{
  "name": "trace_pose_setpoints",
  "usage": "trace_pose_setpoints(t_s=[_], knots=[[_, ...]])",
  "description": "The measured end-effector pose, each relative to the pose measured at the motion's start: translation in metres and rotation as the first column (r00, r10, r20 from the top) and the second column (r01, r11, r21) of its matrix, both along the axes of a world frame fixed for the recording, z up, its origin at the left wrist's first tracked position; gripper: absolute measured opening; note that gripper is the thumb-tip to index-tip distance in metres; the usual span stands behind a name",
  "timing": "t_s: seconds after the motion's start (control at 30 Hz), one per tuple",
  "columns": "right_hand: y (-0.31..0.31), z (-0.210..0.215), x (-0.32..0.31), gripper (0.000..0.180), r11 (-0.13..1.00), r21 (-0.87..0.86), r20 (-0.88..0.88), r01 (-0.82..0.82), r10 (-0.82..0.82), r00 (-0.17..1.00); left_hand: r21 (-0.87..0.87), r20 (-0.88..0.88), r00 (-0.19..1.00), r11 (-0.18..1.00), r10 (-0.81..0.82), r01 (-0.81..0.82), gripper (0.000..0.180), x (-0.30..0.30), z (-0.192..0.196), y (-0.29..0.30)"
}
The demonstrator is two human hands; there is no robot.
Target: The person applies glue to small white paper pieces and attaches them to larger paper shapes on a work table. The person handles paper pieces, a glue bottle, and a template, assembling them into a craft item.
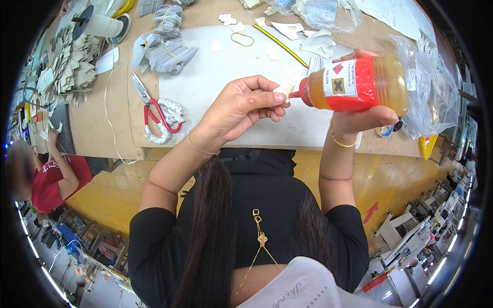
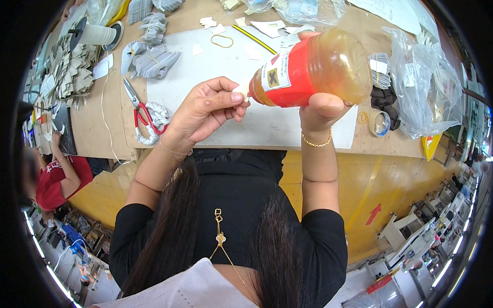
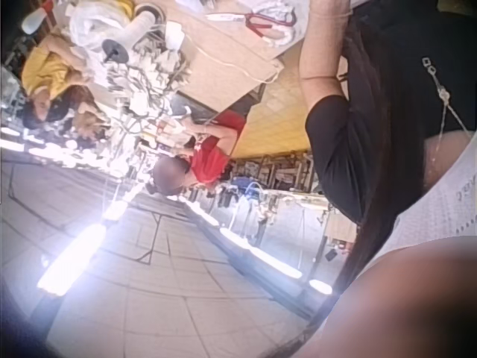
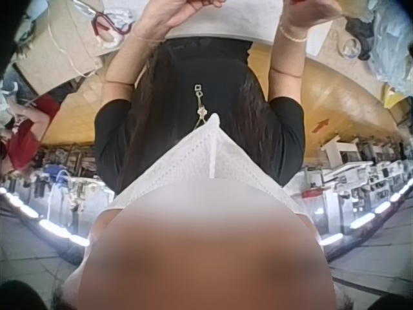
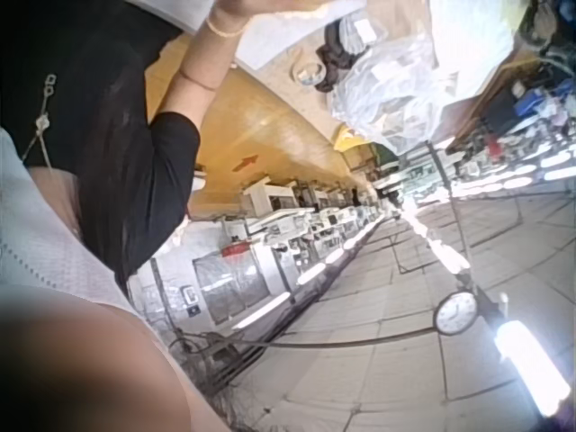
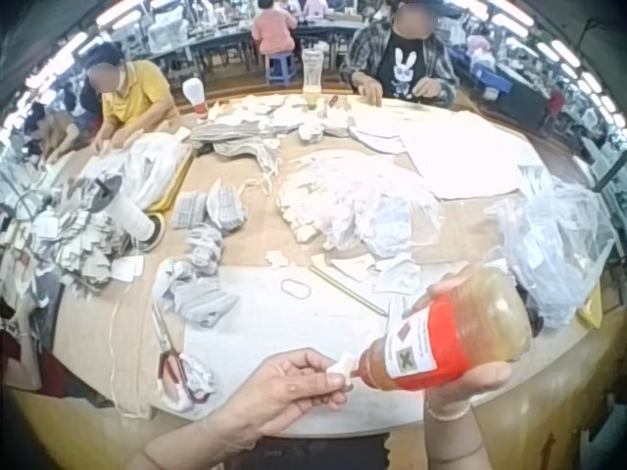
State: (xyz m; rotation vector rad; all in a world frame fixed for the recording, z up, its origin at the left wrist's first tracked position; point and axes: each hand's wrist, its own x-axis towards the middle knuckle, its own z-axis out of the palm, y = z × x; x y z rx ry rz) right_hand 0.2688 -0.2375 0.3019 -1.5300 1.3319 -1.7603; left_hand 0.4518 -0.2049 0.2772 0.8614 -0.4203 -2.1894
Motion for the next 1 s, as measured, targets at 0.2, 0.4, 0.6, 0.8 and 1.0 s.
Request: trace_pose_setpoints(t_s=[0.2,0.4,0.6,0.8,1.0], knots=[[0.010,-0.012,0.001,0.108,0.993,0.053,0.097,-0.109,0.103,0.990,0.031,-0.068,0.997,0.999,0.038,-0.036,0.014,-0.003,-0.008,0.003],[0.002,-0.014,-0.023,0.098,0.838,-0.065,0.774,-0.542,0.385,0.503,0.096,-0.170,0.981,0.992,0.099,-0.083,0.010,-0.002,-0.010,0.002],[-0.001,-0.016,-0.036,0.096,0.745,-0.179,0.870,-0.643,0.425,0.250,0.074,-0.240,0.968,0.996,0.075,-0.059,0.004,-0.001,-0.011,0.002],[0.001,-0.015,-0.027,0.094,0.983,0.111,0.571,-0.148,0.058,0.819,0.067,-0.255,0.965,0.997,0.060,-0.044,0.002,-0.001,-0.015,0.003],[0.002,-0.014,-0.004,0.103,0.999,0.019,0.256,0.050,-0.053,0.965,0.167,-0.279,0.950,0.981,0.142,-0.098,0.005,-0.003,-0.018,0.004]])
